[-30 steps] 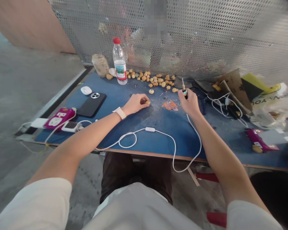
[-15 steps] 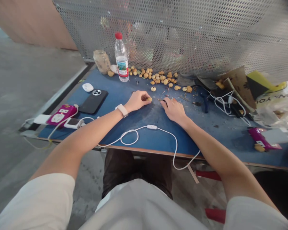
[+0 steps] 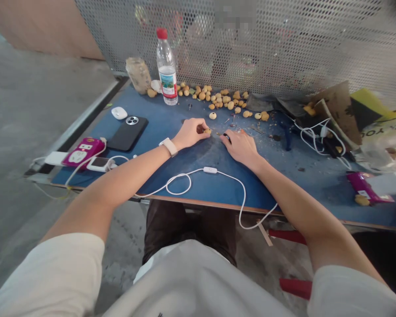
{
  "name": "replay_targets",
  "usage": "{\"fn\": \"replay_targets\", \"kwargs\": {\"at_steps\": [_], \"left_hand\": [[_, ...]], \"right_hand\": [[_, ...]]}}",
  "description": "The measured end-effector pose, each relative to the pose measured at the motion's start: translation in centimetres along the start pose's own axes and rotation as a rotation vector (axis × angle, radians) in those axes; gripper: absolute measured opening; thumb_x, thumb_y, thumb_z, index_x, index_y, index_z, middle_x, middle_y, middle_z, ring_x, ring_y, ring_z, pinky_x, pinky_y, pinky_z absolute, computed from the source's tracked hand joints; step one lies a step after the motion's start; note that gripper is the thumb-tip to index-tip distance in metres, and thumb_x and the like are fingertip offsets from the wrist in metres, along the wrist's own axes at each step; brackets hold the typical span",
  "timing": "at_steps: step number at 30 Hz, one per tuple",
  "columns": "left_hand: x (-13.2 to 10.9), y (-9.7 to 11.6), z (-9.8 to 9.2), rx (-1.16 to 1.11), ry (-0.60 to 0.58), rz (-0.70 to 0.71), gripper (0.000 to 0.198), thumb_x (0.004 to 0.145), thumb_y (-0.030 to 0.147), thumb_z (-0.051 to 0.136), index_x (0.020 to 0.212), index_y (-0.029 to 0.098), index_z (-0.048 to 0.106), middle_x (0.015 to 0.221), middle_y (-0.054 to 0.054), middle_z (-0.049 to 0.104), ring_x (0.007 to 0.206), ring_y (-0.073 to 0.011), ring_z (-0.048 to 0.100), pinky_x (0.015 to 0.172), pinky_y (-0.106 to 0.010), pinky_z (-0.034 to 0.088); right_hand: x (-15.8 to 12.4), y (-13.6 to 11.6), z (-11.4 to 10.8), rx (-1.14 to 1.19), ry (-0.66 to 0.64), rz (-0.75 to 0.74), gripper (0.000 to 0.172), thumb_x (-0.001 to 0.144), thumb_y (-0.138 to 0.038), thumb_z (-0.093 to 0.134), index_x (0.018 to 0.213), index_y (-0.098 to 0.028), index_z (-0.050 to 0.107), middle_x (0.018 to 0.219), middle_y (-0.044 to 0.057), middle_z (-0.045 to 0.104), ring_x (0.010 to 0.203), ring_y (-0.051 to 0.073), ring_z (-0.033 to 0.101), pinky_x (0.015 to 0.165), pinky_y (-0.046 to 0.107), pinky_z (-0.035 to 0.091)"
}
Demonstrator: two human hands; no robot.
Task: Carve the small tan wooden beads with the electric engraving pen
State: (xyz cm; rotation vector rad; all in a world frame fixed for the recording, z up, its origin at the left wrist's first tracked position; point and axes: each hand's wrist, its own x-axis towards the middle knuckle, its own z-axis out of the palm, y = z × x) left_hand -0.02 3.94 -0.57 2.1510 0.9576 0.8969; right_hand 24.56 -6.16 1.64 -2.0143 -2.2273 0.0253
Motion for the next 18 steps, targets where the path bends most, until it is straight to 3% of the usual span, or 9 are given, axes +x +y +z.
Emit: {"fn": "replay_targets", "kwargs": {"at_steps": [18], "left_hand": [[0.08,-0.41,0.14,0.000,-0.001,0.008,0.024,0.094,0.034,0.098,0.095,0.022,0.077,0.100,-0.006,0.091,0.090,-0.0247,0.080,0.096,-0.042,0.068]], "right_hand": [[-0.16,0.48,-0.32,0.085,0.014,-0.012,0.055,0.132,-0.053,0.044,0.140,-0.025,0.091,0.136,0.019,0.095,0.124,0.042,0.084,0.098,0.050,0.062]]}}
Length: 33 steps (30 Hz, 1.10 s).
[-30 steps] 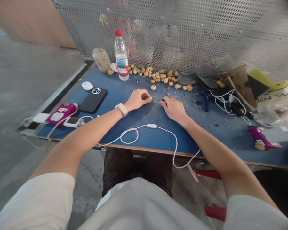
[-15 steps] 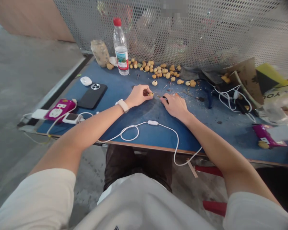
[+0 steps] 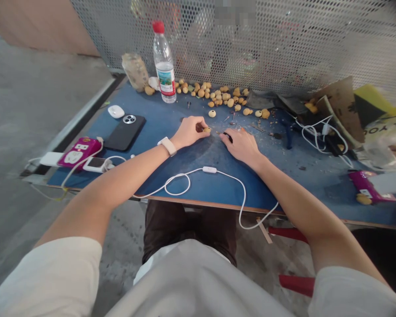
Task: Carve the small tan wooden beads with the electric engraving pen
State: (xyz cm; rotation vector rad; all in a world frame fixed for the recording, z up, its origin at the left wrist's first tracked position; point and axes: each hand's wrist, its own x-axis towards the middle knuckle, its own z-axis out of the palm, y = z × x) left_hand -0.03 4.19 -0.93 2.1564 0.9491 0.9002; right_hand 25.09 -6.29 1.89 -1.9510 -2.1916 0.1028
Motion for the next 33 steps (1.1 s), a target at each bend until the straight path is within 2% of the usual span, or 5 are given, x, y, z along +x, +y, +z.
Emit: {"fn": "replay_targets", "kwargs": {"at_steps": [10,20,26,33], "left_hand": [[0.19,0.40,0.22,0.039,0.002,-0.020,0.027,0.093,0.032,0.098,0.091,0.023,0.073,0.098,-0.006,0.089,0.091,-0.0242,0.079,0.094,-0.041,0.064],[0.65,0.09,0.44,0.019,0.001,-0.013,0.030,0.090,0.029,0.098,0.088,0.023,0.069,0.100,-0.006,0.090,0.090,-0.0225,0.076,0.094,-0.040,0.064],[0.77,0.02,0.56,0.014,0.015,-0.004,0.032,0.088,0.029,0.099,0.086,0.023,0.068,0.097,-0.005,0.088,0.087,-0.0217,0.076,0.091,-0.039,0.063],[0.82,-0.17,0.63,0.015,0.012,0.006,0.032,0.088,0.030,0.102,0.089,0.023,0.071,0.098,-0.006,0.089,0.090,-0.0222,0.077,0.092,-0.039,0.065]], "right_hand": [[-0.12,-0.31,-0.49,0.010,-0.035,0.021,0.052,0.133,-0.052,0.045,0.137,-0.024,0.090,0.139,0.020,0.094,0.129,0.044,0.084,0.099,0.049,0.061],[0.12,0.12,0.21,0.019,0.001,0.032,0.054,0.134,-0.056,0.046,0.134,-0.027,0.091,0.136,0.018,0.094,0.125,0.041,0.084,0.102,0.049,0.063],[0.13,0.05,0.17,0.017,0.000,0.036,0.054,0.133,-0.053,0.046,0.134,-0.025,0.092,0.140,0.019,0.094,0.128,0.043,0.084,0.102,0.050,0.063],[0.13,0.20,0.06,0.021,-0.002,0.022,0.056,0.133,-0.055,0.044,0.133,-0.026,0.091,0.134,0.018,0.094,0.123,0.041,0.084,0.101,0.049,0.062]]}}
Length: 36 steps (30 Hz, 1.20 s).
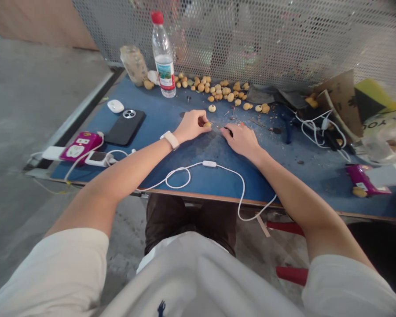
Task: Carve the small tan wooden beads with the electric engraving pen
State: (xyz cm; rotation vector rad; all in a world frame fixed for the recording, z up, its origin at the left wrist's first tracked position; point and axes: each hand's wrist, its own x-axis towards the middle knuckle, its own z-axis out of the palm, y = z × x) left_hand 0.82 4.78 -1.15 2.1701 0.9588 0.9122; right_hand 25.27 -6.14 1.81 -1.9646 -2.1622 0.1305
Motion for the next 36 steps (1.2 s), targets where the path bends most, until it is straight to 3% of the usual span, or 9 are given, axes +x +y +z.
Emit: {"fn": "replay_targets", "kwargs": {"at_steps": [19,36], "left_hand": [[0.2,-1.1,0.7,0.065,0.024,0.035,0.034,0.090,0.032,0.102,0.092,0.023,0.069,0.098,-0.005,0.083,0.094,-0.0231,0.075,0.095,-0.041,0.064],[0.3,-0.6,0.9,0.087,0.034,0.027,0.033,0.088,0.025,0.098,0.088,0.023,0.065,0.095,-0.004,0.081,0.090,-0.0228,0.074,0.092,-0.040,0.062]], "right_hand": [[0.2,-0.3,-0.6,-0.015,-0.059,0.026,0.059,0.135,-0.051,0.037,0.139,-0.022,0.089,0.142,0.020,0.092,0.129,0.040,0.082,0.105,0.047,0.059],[0.2,-1.2,-1.3,-0.064,-0.126,0.049,0.062,0.137,-0.043,0.032,0.151,-0.017,0.086,0.154,0.024,0.090,0.141,0.044,0.084,0.118,0.052,0.060]]}}
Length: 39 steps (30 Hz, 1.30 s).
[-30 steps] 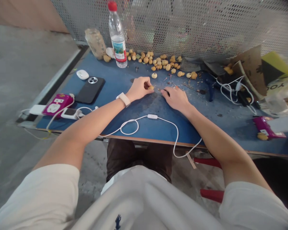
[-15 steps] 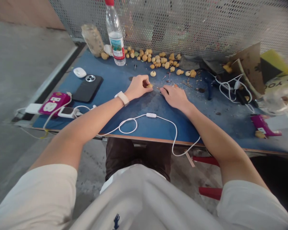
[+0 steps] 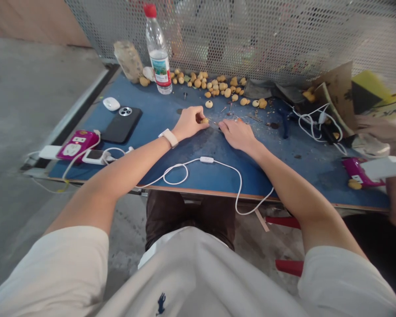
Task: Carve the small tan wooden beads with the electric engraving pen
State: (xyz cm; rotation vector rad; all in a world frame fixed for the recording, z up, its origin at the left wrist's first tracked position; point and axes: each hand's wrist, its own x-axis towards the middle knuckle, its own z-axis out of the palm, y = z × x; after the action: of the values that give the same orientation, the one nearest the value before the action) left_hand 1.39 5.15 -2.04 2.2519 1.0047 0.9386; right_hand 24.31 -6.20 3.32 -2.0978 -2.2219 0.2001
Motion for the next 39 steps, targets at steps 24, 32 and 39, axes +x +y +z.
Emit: {"fn": "replay_targets", "kwargs": {"at_steps": [24,32,39], "left_hand": [[0.27,0.29,0.27,-0.005,0.010,-0.024,0.038,0.085,0.023,0.101,0.085,0.026,0.063,0.093,-0.004,0.079,0.090,-0.0235,0.071,0.091,-0.041,0.062],[0.07,0.54,0.17,0.010,0.014,-0.020,0.037,0.085,0.018,0.101,0.086,0.026,0.064,0.098,-0.004,0.079,0.092,-0.0239,0.070,0.095,-0.042,0.062],[0.08,0.44,0.18,0.045,0.001,-0.010,0.039,0.086,0.022,0.100,0.089,0.026,0.061,0.099,-0.004,0.077,0.093,-0.0234,0.068,0.095,-0.041,0.061]], "right_hand": [[-0.23,0.04,0.29,0.026,0.030,0.012,0.066,0.137,-0.048,0.030,0.152,-0.020,0.088,0.153,0.023,0.090,0.143,0.044,0.083,0.119,0.055,0.062],[-0.19,-0.02,0.21,0.043,0.026,0.015,0.067,0.137,-0.048,0.032,0.149,-0.019,0.090,0.153,0.025,0.090,0.141,0.045,0.084,0.119,0.056,0.063],[-0.29,-0.22,0.14,0.032,0.025,0.024,0.065,0.137,-0.048,0.034,0.149,-0.018,0.090,0.153,0.025,0.090,0.142,0.044,0.084,0.120,0.055,0.062]]}}
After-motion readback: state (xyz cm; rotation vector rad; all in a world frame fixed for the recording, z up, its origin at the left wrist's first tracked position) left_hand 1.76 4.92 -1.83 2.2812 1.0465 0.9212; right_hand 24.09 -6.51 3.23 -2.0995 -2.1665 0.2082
